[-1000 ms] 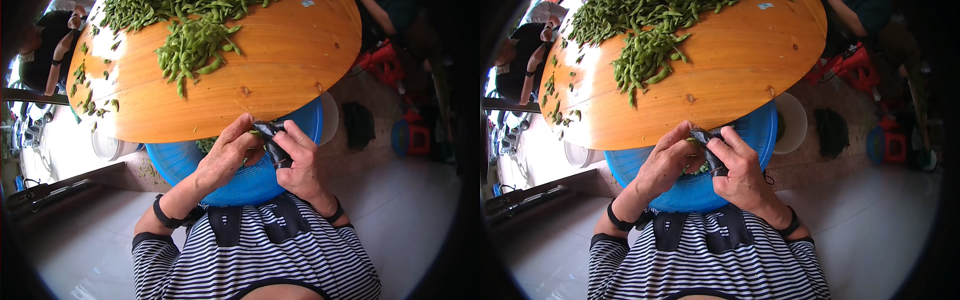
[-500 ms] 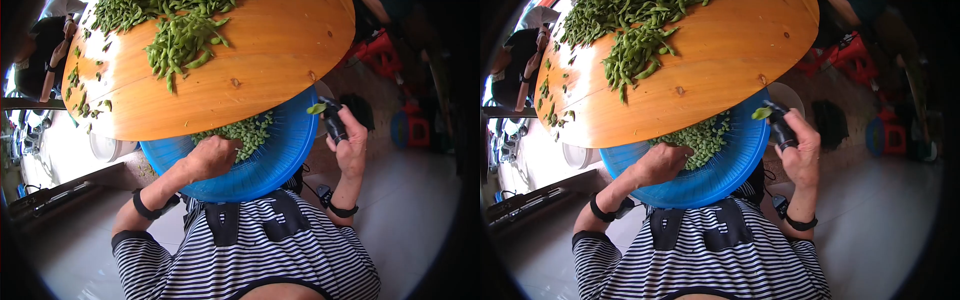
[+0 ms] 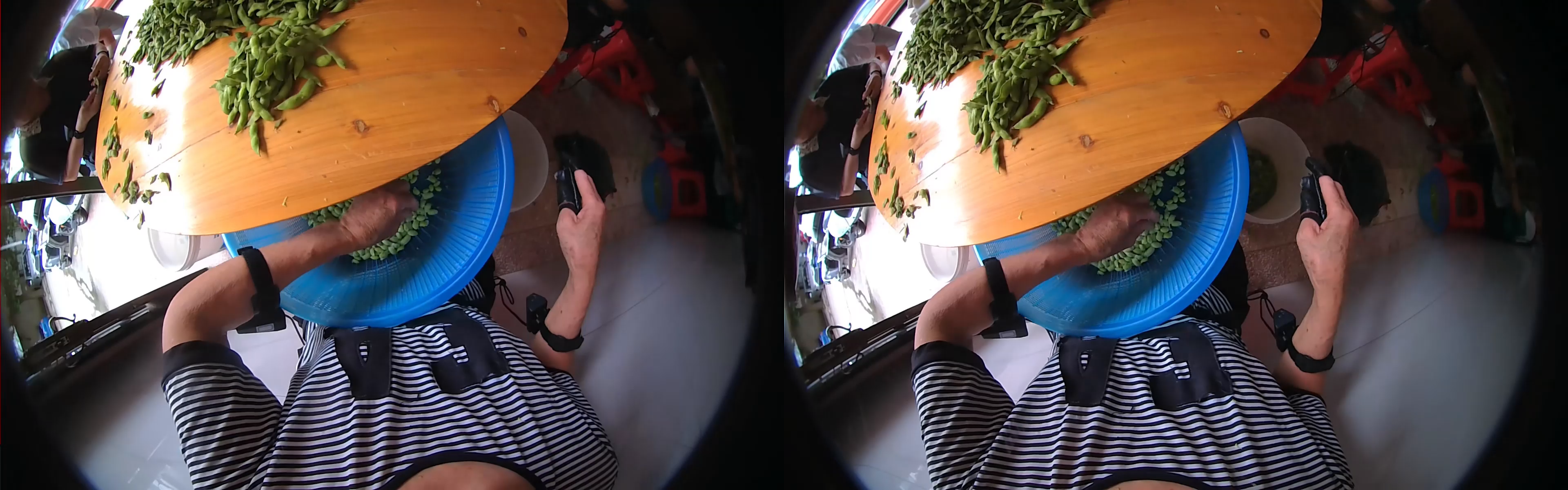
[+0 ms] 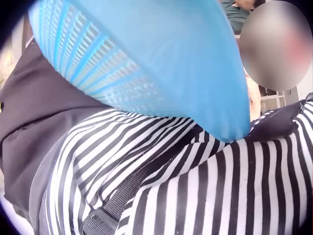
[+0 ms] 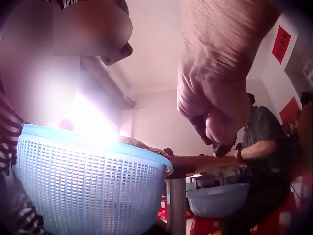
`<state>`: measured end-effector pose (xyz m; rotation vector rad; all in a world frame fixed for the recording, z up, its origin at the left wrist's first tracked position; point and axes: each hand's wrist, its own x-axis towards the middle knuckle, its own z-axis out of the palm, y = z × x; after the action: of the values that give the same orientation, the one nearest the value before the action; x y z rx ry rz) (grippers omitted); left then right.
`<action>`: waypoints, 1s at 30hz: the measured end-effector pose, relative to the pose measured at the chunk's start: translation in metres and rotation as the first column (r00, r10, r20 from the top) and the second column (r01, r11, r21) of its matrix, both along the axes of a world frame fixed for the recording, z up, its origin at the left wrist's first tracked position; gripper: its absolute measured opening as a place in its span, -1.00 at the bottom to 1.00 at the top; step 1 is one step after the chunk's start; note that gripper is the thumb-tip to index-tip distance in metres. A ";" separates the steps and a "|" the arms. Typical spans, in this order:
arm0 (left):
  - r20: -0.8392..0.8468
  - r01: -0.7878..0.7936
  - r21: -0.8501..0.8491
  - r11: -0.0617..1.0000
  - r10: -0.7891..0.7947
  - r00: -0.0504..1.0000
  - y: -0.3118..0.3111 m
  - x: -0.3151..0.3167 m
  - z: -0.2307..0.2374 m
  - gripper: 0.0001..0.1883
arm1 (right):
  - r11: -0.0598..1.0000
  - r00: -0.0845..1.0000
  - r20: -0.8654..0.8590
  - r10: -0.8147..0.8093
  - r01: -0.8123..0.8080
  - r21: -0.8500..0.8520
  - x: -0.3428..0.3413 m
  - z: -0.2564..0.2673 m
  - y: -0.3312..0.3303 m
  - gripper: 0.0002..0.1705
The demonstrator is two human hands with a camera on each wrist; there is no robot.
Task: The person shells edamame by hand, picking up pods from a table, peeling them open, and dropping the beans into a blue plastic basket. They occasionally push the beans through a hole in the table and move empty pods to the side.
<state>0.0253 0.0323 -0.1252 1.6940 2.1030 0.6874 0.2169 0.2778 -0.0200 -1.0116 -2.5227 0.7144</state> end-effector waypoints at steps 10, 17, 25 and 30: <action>-0.203 -0.015 -0.241 0.970 -0.036 0.979 0.026 0.000 0.008 -0.87 | 0.994 0.995 -0.095 0.015 -0.025 -0.104 0.006 -0.015 -0.001 -0.40; 0.003 0.071 -0.226 0.971 -0.072 0.997 0.032 -0.003 0.000 -0.88 | 0.957 0.997 -0.060 -0.051 0.032 -0.288 0.012 -0.009 -0.004 -0.34; -0.086 0.106 -0.306 0.946 -0.138 0.987 0.033 0.001 -0.017 -0.94 | 0.940 0.988 -0.125 -0.094 0.046 -0.339 0.010 -0.024 -0.004 -0.35; -0.003 0.130 -0.265 0.955 -0.136 0.991 0.035 -0.001 -0.010 -0.93 | 0.928 0.996 -0.046 -0.078 0.056 -0.369 0.007 -0.020 -0.006 -0.32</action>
<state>0.0246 0.0676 -0.1352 1.6786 1.9708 0.3322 0.2239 0.2722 -0.0398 -1.1677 -2.3379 1.2102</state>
